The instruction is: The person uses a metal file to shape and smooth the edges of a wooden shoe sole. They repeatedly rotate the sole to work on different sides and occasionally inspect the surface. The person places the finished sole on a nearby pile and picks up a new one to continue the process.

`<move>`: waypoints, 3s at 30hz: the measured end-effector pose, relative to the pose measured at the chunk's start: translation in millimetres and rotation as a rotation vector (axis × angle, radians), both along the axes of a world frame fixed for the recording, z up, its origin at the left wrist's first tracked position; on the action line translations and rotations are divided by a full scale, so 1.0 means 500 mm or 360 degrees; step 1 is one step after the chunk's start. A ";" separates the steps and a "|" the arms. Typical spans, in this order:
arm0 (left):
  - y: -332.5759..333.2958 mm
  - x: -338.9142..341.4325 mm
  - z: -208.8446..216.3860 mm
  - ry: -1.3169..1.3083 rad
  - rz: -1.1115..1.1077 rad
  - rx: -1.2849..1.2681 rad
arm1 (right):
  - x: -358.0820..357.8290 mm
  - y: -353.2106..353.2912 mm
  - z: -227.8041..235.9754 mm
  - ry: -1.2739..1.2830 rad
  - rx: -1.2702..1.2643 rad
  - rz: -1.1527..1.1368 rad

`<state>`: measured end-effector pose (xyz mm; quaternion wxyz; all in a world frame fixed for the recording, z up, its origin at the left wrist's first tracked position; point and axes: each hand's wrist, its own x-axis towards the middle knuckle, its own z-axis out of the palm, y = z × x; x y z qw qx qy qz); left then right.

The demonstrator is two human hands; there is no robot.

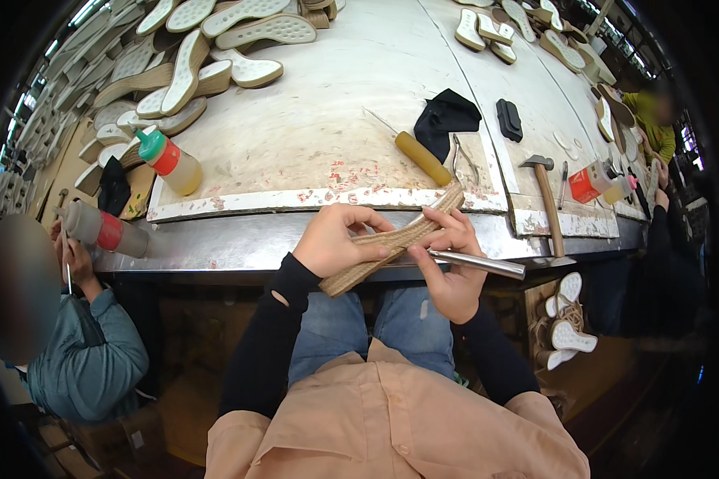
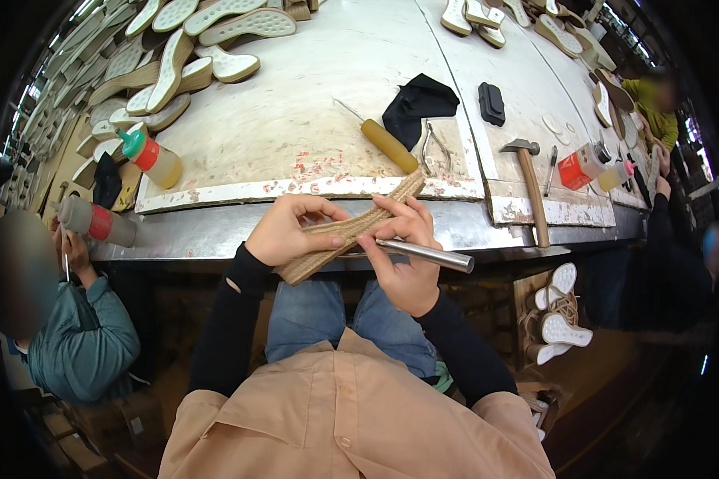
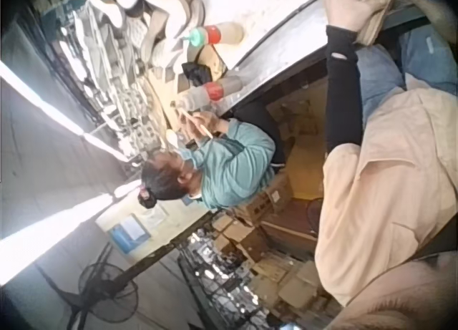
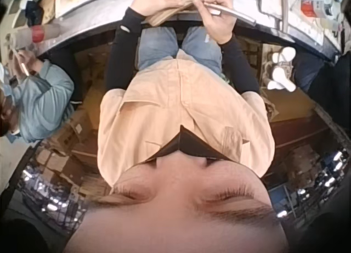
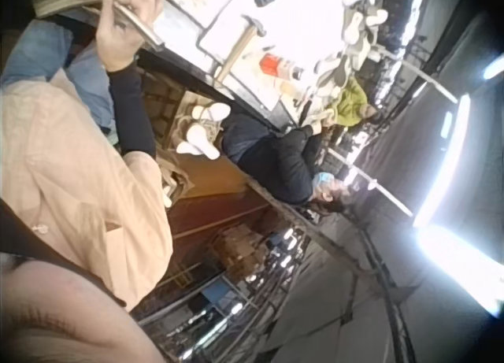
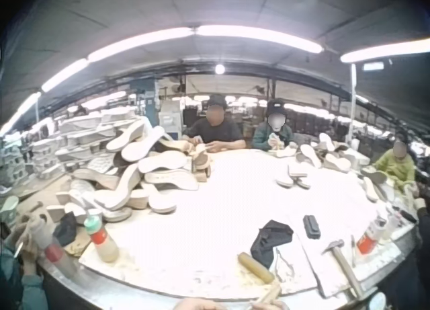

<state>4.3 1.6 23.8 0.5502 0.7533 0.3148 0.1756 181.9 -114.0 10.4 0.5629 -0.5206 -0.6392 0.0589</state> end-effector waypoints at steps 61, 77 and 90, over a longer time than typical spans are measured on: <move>-0.075 0.027 -0.065 -0.0421 0.0925 0.0346 | -0.080 0.048 -0.066 0.0138 0.0380 -0.0069; -0.071 0.028 -0.077 -0.0529 0.0950 0.0221 | -0.129 0.058 -0.062 0.1704 0.0178 -0.0111; -0.072 0.031 -0.081 -0.0582 0.0945 0.0282 | -0.102 0.050 -0.055 0.1584 -0.0020 0.0077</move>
